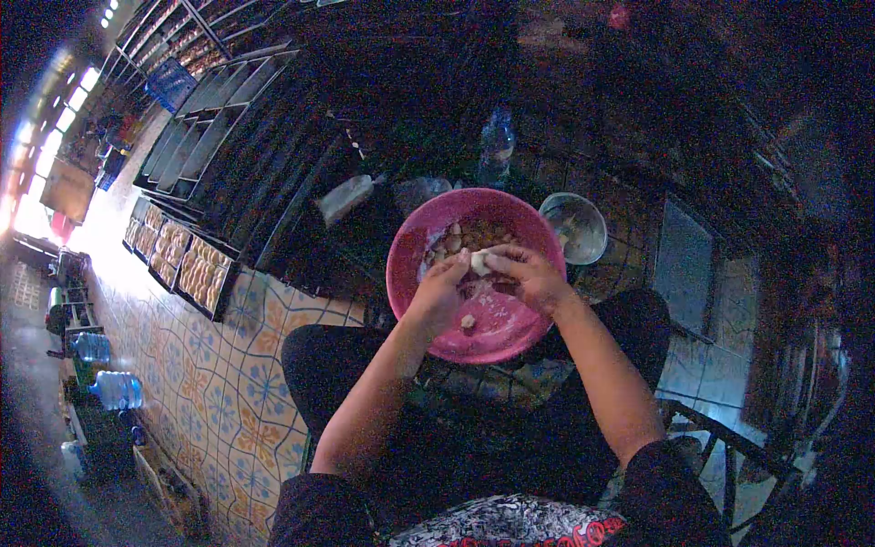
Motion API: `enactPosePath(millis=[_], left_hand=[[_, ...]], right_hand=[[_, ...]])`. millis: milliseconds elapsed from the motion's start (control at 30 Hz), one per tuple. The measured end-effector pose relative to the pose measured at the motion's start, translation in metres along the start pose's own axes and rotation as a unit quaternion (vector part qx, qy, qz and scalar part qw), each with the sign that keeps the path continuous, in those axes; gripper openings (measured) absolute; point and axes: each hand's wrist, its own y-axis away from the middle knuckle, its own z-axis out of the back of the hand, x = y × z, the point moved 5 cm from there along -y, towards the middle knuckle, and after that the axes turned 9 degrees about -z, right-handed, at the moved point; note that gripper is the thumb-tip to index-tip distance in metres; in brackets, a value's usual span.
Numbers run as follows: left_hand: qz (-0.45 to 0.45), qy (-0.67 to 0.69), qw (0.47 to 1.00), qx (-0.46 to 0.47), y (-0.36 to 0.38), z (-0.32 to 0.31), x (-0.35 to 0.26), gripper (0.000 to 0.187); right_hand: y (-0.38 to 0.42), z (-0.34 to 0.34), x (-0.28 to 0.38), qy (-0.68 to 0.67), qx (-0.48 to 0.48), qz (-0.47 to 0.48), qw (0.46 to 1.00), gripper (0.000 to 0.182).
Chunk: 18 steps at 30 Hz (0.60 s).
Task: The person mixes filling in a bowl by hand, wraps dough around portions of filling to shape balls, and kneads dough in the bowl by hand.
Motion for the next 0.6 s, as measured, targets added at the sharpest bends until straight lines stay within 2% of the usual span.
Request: enactPosePath(millis=[33,67,100,200,233,267,300,333,367,400,433,500,533,600], left_hand=[[-0.001,0.000,1.000,0.000,-0.003,0.006,0.004,0.029],[-0.018,-0.122,0.992,-0.008,-0.008,0.017,0.007,0.028],[-0.035,-0.243,0.969,-0.016,-0.007,0.018,0.002,0.028],[-0.038,-0.272,0.959,-0.069,0.001,0.011,-0.006,0.026],[-0.039,-0.273,0.959,-0.069,0.003,0.004,-0.008,0.026],[-0.100,-0.300,0.944,-0.095,0.007,-0.002,-0.017,0.023],[-0.160,-0.326,0.924,-0.120,0.010,-0.004,-0.023,0.020],[-0.161,-0.327,0.923,-0.120,0.010,-0.002,-0.021,0.020],[-0.223,-0.378,0.894,-0.092,0.010,-0.003,-0.025,0.020],[-0.283,-0.426,0.857,-0.063,0.010,-0.006,-0.029,0.021],[-0.284,-0.426,0.857,-0.062,0.010,-0.009,-0.032,0.021],[-0.402,-0.539,0.737,-0.074,0.017,-0.023,-0.051,0.022],[-0.402,-0.539,0.737,-0.072,0.019,-0.026,-0.054,0.022],[-0.328,-0.569,0.754,-0.004,0.018,-0.032,-0.049,0.023]], right_hand=[[0.002,-0.001,-0.004,-0.091,0.011,-0.023,0.996,0.027],[0.004,-0.003,-0.007,-0.181,0.023,-0.047,0.982,0.025],[0.007,-0.006,-0.004,-0.181,0.024,-0.047,0.982,0.025],[0.015,-0.013,0.003,-0.202,0.019,-0.057,0.977,0.026],[0.016,-0.017,0.007,-0.216,0.061,-0.034,0.974,0.025],[0.017,-0.020,0.011,-0.229,0.102,-0.012,0.968,0.024],[0.018,-0.024,0.012,-0.229,0.102,-0.011,0.968,0.024],[0.018,-0.023,0.011,-0.221,0.037,-0.032,0.974,0.025],[0.019,-0.020,0.008,-0.213,-0.029,-0.052,0.975,0.025],[0.015,-0.016,0.005,-0.214,-0.029,-0.051,0.975,0.025],[0.009,-0.008,0.000,-0.162,-0.050,-0.019,0.985,0.025],[-0.004,0.006,-0.010,-0.111,-0.073,0.016,0.991,0.026],[-0.008,0.010,-0.013,-0.100,-0.074,0.024,0.992,0.027],[-0.004,0.009,-0.008,-0.088,-0.074,0.033,0.993,0.028]])
